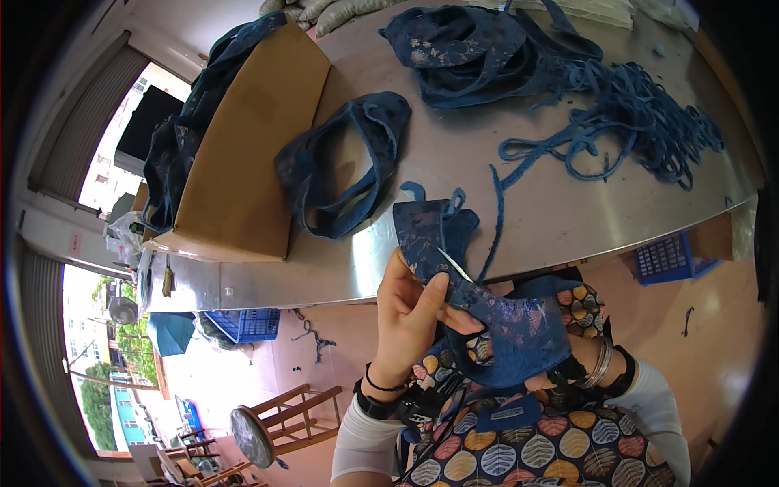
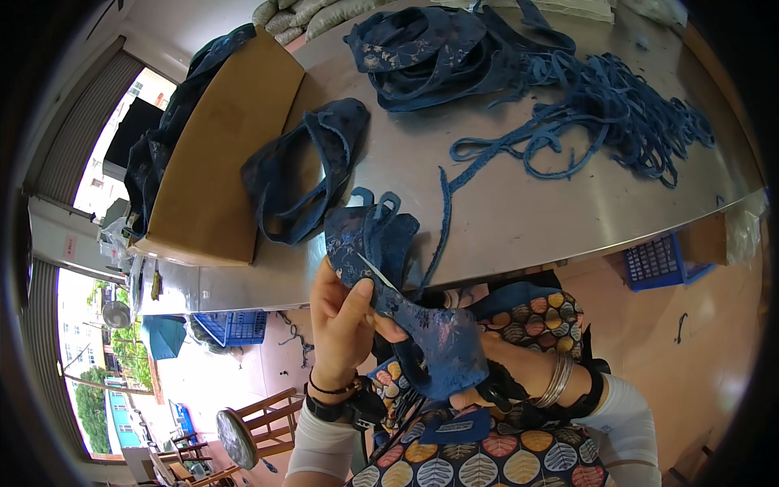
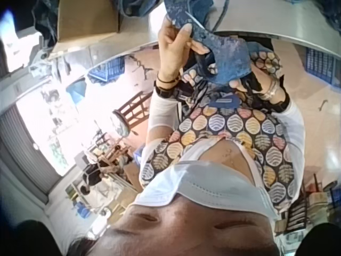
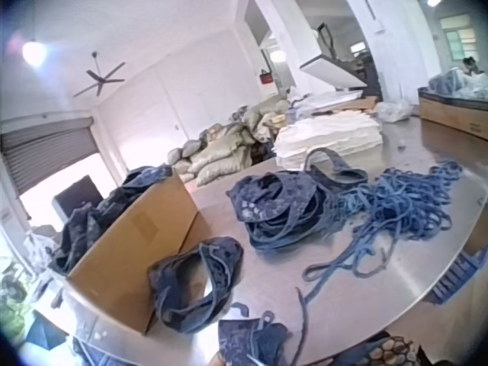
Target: Trimming excess fabric from blue patterned shoe upper components using scissors.
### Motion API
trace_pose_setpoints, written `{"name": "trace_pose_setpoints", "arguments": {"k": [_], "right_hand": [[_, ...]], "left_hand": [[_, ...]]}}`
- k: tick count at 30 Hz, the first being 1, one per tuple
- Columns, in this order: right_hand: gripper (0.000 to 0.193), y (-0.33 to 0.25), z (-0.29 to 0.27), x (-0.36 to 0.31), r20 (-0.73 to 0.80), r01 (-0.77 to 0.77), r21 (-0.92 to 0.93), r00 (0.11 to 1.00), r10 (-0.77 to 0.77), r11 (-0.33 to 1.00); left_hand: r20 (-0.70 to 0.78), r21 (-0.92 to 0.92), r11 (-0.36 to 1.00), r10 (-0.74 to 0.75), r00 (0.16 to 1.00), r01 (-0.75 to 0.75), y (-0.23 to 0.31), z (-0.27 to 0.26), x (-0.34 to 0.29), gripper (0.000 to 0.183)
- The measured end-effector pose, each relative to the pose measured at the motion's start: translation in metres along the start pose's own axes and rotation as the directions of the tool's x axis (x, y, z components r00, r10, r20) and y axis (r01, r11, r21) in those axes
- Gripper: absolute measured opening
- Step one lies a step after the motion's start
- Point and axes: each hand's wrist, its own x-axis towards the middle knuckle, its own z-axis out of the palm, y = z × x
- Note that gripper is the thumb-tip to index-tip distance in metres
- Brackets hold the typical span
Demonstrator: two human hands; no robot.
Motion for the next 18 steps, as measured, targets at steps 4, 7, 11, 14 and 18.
{"name": "trace_pose_setpoints", "arguments": {"k": [4,7,11,14,18], "right_hand": [[0.064,-0.052,0.010,0.003,-0.038,-0.020,-0.118,0.999,0.015,0.993],[0.065,-0.023,0.003,0.010,-0.029,0.113,-0.115,0.993,-0.117,0.987],[0.065,-0.014,0.001,0.010,-0.039,0.091,-0.177,0.994,-0.099,0.980],[0.063,-0.052,0.006,0.002,-0.067,-0.045,-0.234,0.997,0.030,0.971],[0.055,-0.079,0.011,-0.005,-0.151,-0.080,-0.257,0.988,0.042,0.963]], "left_hand": [[-0.048,-0.023,0.999,0.040,0.998,-0.041,-0.003,0.000,-0.004,0.037],[-0.051,-0.040,0.998,0.042,0.998,-0.044,-0.006,0.002,-0.004,0.036],[-0.090,-0.074,0.996,0.035,0.995,-0.041,-0.006,0.006,-0.004,0.034],[-0.027,0.024,1.000,0.006,1.000,-0.005,-0.005,-0.010,-0.004,0.032],[0.021,0.156,0.969,-0.196,0.980,0.190,0.020,-0.020,0.005,0.029]]}}
